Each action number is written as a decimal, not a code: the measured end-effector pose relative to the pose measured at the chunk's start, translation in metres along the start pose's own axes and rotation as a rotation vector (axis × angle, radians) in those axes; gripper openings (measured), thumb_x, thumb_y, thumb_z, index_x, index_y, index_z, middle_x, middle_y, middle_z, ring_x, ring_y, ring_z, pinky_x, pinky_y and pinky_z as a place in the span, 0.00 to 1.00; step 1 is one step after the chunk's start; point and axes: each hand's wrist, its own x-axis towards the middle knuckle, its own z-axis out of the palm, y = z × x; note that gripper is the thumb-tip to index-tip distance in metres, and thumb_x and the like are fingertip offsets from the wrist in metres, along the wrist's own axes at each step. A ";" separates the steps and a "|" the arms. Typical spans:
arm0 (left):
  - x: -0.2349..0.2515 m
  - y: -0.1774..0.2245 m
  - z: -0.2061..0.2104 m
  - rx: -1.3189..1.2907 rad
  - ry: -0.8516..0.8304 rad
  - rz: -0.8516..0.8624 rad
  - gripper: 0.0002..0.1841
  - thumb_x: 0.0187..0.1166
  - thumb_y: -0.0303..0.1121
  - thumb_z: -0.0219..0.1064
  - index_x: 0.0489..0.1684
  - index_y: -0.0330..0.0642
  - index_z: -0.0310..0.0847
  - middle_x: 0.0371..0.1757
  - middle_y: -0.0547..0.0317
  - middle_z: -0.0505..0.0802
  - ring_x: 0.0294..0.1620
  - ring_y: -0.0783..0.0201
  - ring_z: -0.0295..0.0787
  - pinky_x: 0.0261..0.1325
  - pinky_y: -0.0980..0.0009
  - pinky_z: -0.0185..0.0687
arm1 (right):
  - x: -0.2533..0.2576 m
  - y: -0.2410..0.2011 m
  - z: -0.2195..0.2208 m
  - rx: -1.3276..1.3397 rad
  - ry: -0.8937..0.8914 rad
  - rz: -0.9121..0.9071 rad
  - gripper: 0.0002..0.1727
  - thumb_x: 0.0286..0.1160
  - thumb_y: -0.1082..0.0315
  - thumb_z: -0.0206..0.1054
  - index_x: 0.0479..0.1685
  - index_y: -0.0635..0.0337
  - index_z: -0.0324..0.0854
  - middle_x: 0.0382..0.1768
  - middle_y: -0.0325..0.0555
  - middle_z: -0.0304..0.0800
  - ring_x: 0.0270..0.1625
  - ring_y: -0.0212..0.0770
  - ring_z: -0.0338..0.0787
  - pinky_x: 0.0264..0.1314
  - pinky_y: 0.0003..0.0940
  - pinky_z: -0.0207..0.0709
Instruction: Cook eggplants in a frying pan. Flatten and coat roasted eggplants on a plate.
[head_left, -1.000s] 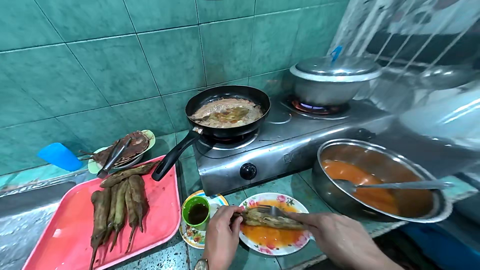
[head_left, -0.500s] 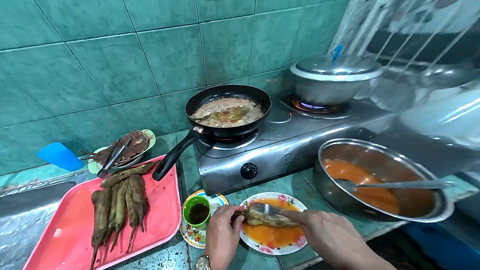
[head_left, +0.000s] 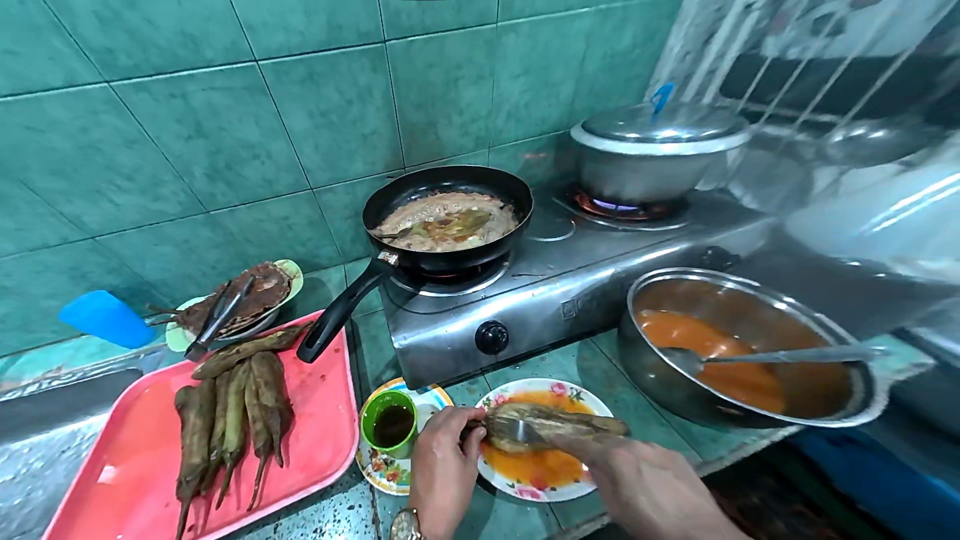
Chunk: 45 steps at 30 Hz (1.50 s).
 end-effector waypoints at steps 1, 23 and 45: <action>0.001 0.000 0.000 0.006 -0.002 0.000 0.11 0.78 0.32 0.71 0.53 0.46 0.94 0.51 0.57 0.96 0.50 0.65 0.95 0.56 0.70 0.90 | 0.002 -0.001 0.006 -0.006 0.003 -0.011 0.30 0.86 0.71 0.51 0.81 0.29 0.78 0.60 0.62 0.92 0.59 0.70 0.91 0.58 0.70 0.79; 0.000 0.010 -0.006 -0.006 0.121 0.101 0.09 0.76 0.25 0.70 0.48 0.42 0.94 0.47 0.53 0.94 0.47 0.65 0.95 0.54 0.72 0.92 | -0.043 0.067 0.009 -0.004 0.482 -0.070 0.28 0.73 0.81 0.58 0.69 0.47 0.89 0.44 0.67 0.94 0.39 0.71 0.94 0.33 0.69 0.81; -0.001 0.011 -0.012 -0.003 0.228 0.170 0.09 0.74 0.23 0.69 0.45 0.41 0.94 0.45 0.54 0.93 0.46 0.68 0.94 0.52 0.76 0.92 | -0.030 0.086 0.015 0.079 0.391 -0.014 0.30 0.78 0.79 0.54 0.73 0.42 0.87 0.52 0.65 0.94 0.50 0.73 0.93 0.45 0.74 0.81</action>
